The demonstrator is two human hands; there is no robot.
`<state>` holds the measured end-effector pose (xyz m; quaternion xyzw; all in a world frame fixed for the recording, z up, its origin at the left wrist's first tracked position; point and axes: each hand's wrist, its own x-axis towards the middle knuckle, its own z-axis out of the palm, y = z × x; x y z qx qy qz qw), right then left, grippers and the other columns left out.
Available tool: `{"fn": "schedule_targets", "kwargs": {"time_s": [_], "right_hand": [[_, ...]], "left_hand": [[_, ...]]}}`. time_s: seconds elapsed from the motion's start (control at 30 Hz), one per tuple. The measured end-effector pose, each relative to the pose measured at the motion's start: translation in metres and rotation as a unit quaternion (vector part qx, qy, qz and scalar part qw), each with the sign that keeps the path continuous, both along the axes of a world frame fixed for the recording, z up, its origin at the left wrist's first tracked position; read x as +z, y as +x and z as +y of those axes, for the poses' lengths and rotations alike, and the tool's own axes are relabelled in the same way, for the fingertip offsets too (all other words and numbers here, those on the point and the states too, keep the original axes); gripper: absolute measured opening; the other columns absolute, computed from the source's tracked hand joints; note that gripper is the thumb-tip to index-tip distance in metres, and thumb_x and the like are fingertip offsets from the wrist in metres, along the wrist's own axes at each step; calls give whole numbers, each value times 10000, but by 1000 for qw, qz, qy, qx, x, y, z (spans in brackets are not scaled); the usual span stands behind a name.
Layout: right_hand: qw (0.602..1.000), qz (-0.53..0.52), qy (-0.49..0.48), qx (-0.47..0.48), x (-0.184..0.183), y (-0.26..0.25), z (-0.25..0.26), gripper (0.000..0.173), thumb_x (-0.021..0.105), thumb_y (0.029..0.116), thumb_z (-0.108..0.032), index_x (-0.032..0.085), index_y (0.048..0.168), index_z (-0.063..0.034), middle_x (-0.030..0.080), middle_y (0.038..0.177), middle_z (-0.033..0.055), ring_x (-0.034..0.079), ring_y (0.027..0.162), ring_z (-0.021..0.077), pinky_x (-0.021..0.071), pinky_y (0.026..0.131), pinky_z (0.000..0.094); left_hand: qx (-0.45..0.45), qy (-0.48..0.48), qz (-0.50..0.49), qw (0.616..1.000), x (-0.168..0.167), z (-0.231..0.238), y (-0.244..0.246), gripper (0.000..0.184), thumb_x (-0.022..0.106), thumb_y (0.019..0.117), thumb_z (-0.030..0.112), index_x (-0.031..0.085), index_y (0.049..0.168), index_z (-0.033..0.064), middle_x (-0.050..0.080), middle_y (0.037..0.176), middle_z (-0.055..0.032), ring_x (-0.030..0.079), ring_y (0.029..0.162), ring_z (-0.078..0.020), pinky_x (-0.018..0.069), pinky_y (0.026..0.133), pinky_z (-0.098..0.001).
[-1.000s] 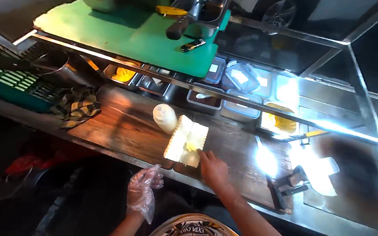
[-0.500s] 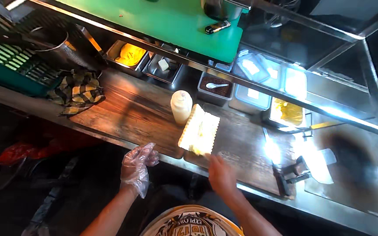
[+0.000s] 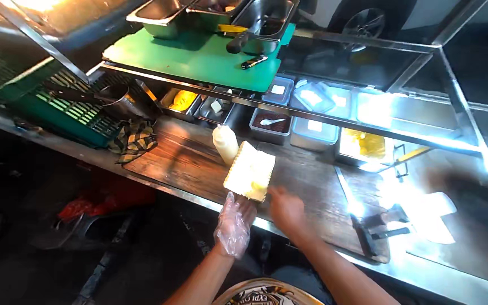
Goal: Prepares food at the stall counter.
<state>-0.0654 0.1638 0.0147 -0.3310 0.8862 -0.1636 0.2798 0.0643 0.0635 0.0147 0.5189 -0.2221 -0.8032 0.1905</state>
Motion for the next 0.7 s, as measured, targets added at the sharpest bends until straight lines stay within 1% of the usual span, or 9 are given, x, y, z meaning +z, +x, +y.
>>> {"fn": "schedule_targets", "kwargs": {"time_s": [0.07,0.13,0.23,0.3,0.37,0.43,0.53,0.6,0.7], "right_hand": [[998,30,10,59,7,22,18,433,483,988,-117,635,1366,-263,684,1215,173,704,972,412,565,758,610],[999,10,-1,33,6,9,15,425,458,1015,-134,642,1373,-271,694,1214,156,710,973,388,564,782,603],[995,82,-61,-2,-20,-22,5,375,542,990,-106,668,1328,-207,697,1132,159,706,854,378,572,661,574],[992,106,-58,43,-21,-2,19,386,604,955,-99,666,1325,-190,688,1122,169,701,889,382,580,669,561],[990,101,-58,74,-13,18,34,390,578,949,-103,683,1302,-231,704,1102,159,713,892,372,581,678,557],[997,45,-43,45,-6,9,30,384,520,1000,-129,671,1330,-256,706,1131,151,713,890,374,572,714,590],[989,101,-106,-5,-27,-26,9,371,547,984,-78,684,1310,-189,705,1104,167,701,793,393,560,610,599],[987,129,-92,32,-32,-14,14,389,578,957,-76,680,1316,-189,695,1076,164,698,792,374,569,606,567],[995,81,-42,47,-13,13,27,384,555,973,-131,696,1308,-257,717,1050,120,717,839,335,580,659,548]], "left_hand": [[15,5,-8,1000,5,3,-8,701,349,1072,581,381,1528,49,510,1460,-237,575,1277,-364,514,1021,-501],[24,10,-16,1000,7,4,-12,733,322,1066,609,393,1521,40,529,1447,-240,589,1271,-357,519,1022,-493],[35,14,2,999,5,4,-13,777,281,1058,642,377,1524,27,518,1462,-243,569,1303,-351,490,1062,-497],[31,2,-3,999,4,4,-11,775,296,1057,641,384,1518,25,527,1452,-242,585,1281,-354,504,1045,-502],[25,-14,-11,1000,2,2,-13,766,305,1056,640,402,1505,27,545,1422,-240,602,1238,-354,518,1007,-503],[22,-14,-4,1000,-2,3,-8,764,325,1050,645,403,1513,42,541,1437,-228,595,1263,-352,517,1026,-505],[30,-10,2,999,-9,3,-6,774,368,1035,656,422,1498,39,575,1399,-223,620,1233,-346,528,1018,-494],[22,-14,-1,1000,-12,1,-2,767,386,1030,658,433,1497,52,576,1407,-208,616,1243,-339,528,1018,-499],[8,-22,4,1000,-16,-4,-1,743,406,1035,638,447,1490,52,578,1403,-214,620,1235,-351,534,1014,-518]]}}
